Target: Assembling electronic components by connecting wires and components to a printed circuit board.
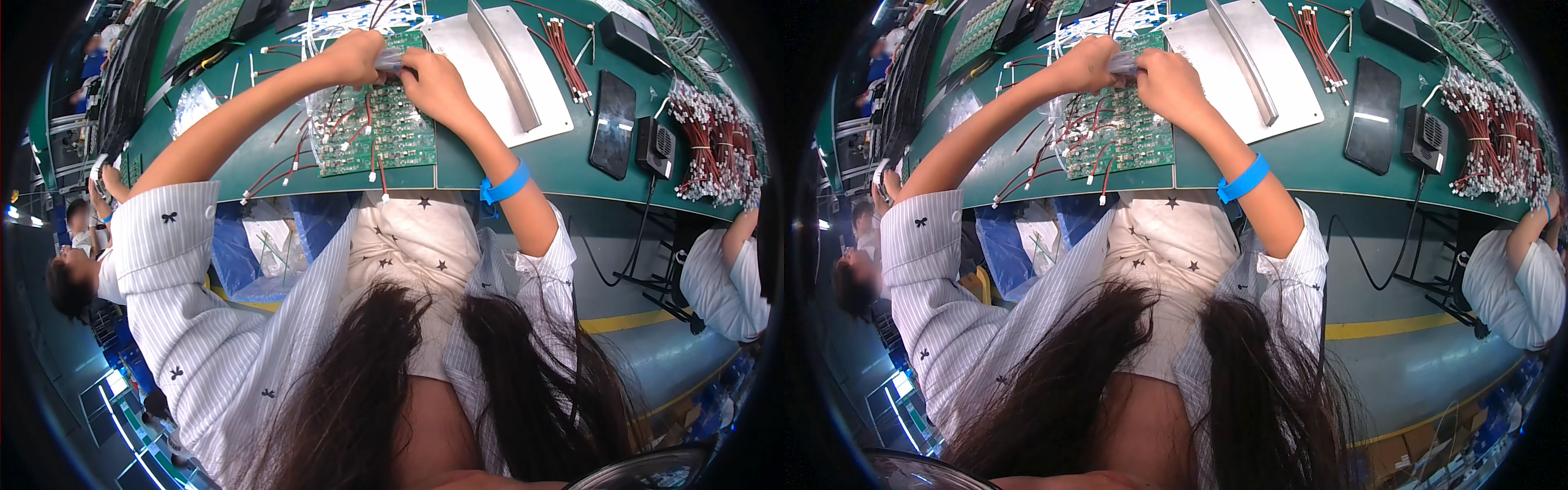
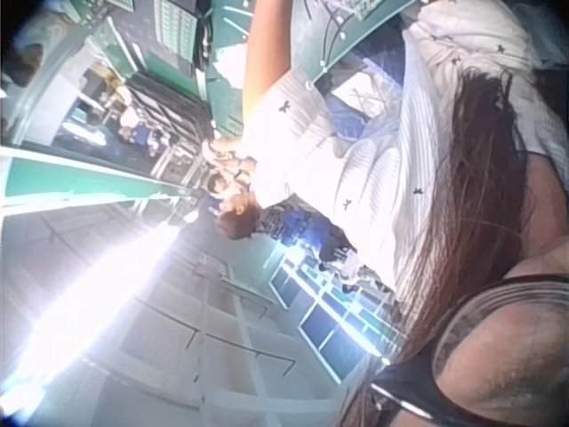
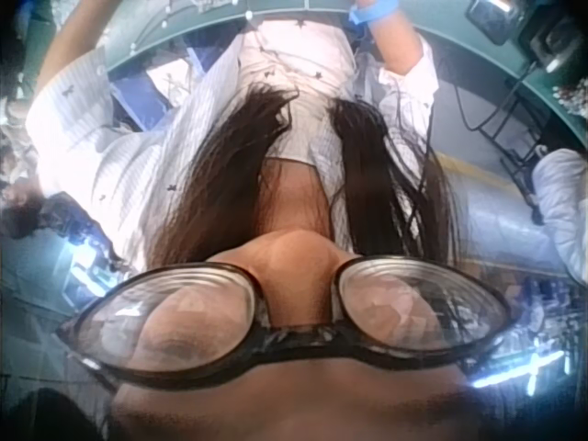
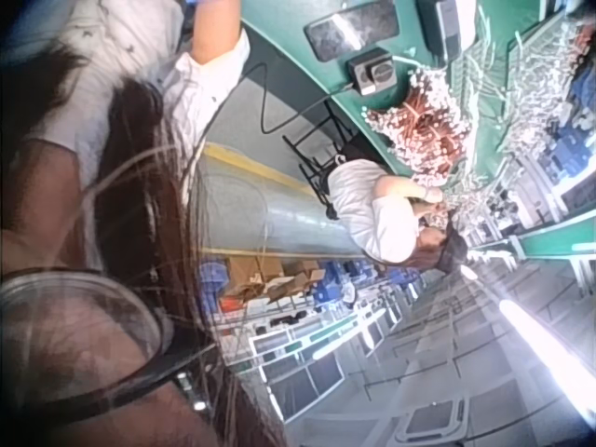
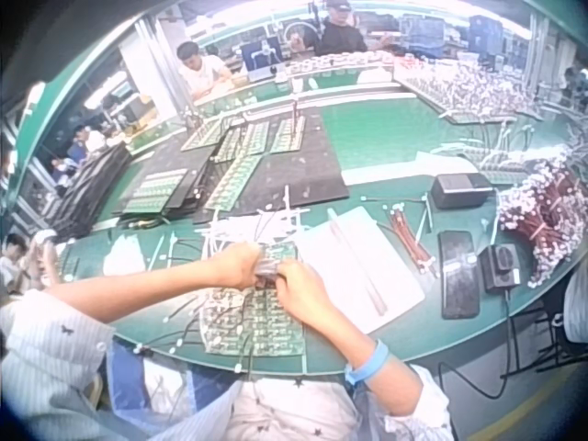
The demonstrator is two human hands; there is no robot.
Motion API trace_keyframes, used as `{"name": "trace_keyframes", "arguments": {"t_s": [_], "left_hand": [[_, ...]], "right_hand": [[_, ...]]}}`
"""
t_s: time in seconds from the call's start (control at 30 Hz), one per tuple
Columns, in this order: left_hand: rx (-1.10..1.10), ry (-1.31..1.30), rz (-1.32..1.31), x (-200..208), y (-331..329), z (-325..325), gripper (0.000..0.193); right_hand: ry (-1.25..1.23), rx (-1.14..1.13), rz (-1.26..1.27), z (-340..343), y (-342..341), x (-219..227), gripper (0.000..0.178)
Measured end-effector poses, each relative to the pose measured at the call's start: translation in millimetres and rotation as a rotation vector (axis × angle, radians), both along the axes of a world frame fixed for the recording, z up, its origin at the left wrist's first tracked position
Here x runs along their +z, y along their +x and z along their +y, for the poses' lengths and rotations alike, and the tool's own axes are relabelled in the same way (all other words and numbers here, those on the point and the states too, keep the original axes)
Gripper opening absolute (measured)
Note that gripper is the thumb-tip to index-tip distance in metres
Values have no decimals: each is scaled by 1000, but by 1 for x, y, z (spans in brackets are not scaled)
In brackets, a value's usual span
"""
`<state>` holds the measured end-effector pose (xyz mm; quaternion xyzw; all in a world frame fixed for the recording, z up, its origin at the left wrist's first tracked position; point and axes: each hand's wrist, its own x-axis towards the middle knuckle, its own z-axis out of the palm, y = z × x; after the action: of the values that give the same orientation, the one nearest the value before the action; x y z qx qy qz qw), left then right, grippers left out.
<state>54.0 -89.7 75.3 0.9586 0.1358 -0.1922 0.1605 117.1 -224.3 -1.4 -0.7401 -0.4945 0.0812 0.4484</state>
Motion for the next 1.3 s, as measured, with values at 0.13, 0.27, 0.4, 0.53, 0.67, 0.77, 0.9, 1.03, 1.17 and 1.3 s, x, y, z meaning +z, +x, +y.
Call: {"name": "trace_keyframes", "arguments": {"t_s": [0.13,0.27,0.4,0.53,0.67,0.77,0.9,1.03,1.17,1.3], "left_hand": [[13,-7,-35,-1,-2,-1,21],[7,-3,-36,0,-1,-3,18],[-8,-3,-27,0,-3,-1,20],[10,9,-39,4,-3,-5,20],[28,29,-25,4,-2,-6,21],[16,56,-42,4,-3,-8,23],[1,54,-110,2,-6,-10,19],[8,46,-115,0,-7,-8,19],[-215,315,-348,-12,-10,-4,29],[-116,196,-138,-2,-3,-4,30]], "right_hand": [[14,-3,-14,0,1,-2,13],[14,-3,-17,1,1,-4,13],[13,2,-26,2,1,-4,12],[15,-2,-19,1,1,-3,12],[13,-7,-14,1,1,-2,11],[12,-9,-4,0,1,-2,11],[12,-12,-29,1,1,-5,12],[15,-11,-27,2,1,-5,12],[26,-2,-19,0,3,-4,12],[7,-4,-16,1,3,-5,12]]}}
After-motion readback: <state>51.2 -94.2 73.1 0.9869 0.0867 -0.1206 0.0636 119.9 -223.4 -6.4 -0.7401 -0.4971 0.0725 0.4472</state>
